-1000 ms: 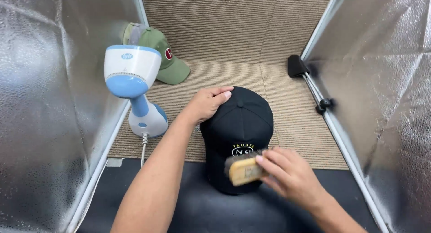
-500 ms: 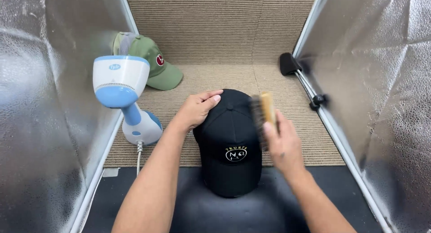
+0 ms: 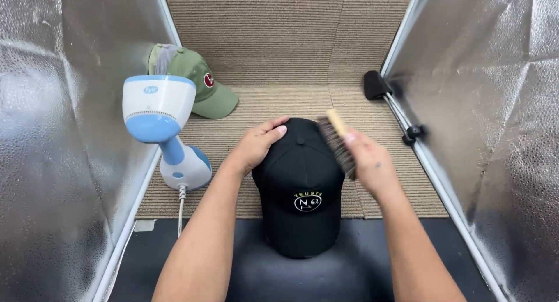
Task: Cleaning and steaming a black baseball cap using a wooden brush and a handheld steamer to remove lint and wrinkles.
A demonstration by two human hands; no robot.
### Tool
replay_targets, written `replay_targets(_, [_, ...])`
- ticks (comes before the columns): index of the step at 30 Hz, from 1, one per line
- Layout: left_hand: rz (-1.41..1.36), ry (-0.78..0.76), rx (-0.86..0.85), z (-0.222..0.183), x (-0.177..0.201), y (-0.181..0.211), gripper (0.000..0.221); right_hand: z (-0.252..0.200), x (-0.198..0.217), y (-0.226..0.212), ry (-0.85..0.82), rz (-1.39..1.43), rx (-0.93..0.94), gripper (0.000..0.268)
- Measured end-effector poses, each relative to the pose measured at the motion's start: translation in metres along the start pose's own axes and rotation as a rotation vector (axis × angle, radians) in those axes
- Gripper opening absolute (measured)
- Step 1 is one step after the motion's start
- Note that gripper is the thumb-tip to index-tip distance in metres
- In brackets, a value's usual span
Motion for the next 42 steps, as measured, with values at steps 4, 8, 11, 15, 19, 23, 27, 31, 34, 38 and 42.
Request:
replay_targets(4, [-0.091,0.021,0.079,-0.025,0.0,0.027,0.047,-0.072,-0.056,0.048,-0.338,0.428,-0.714,0.04])
replay_targets(8, [-0.055,0.046,0.294,0.007,0.008,-0.037,0.065,-0.071,-0.046,0.096,-0.186,0.512,-0.873,0.069])
replay_targets(11, [0.258,0.21,0.268,0.004,0.03,-0.018,0.066,-0.016,0.023,0.009,0.097,0.593,-0.67,0.08])
replay_targets(15, [0.034,0.563,-0.243,-0.111,-0.011,0.076,0.039,-0.001,0.03,-0.053,0.336,0.592,-0.391,0.082])
replay_targets(19, [-0.291,0.235,-0.129,-0.161,-0.055,0.133,0.111,0.003,0.015,-0.101,0.193,0.671,0.076,0.062])
replay_targets(23, [-0.19,0.346,-0.051,-0.143,-0.021,0.096,0.102,0.027,0.013,-0.092,-0.142,0.739,0.199,0.031])
replay_targets(27, [0.514,0.644,-0.398,-0.163,-0.051,0.087,0.074,0.076,-0.025,-0.001,-0.037,0.515,-0.289,0.031])
replay_targets(31, [0.87,0.627,-0.552,-0.164,-0.088,0.085,0.061,0.109,-0.082,-0.002,-0.665,0.491,-0.338,0.053])
replay_targets(34, [0.738,0.823,-0.374,-0.131,-0.026,0.012,0.068,0.104,-0.06,-0.029,-0.696,0.322,-0.343,0.054])
replay_targets(38, [0.728,0.761,0.121,-0.144,-0.001,-0.016,0.07,0.098,-0.068,-0.027,-0.722,0.284,-0.274,0.054])
replay_targets(42, [0.766,0.605,-0.826,-0.182,-0.084,0.043,0.064,0.106,-0.065,-0.02,-0.7,0.283,-0.311,0.052])
Point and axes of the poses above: each hand's wrist, its own z-axis towards the middle knuckle, its own x-axis out of the back of the hand, y = z × x, the point moved 5 cm from there along z, towards the middle knuckle, and after that the axes turned 5 degrees about x, right-handed, at the moved point
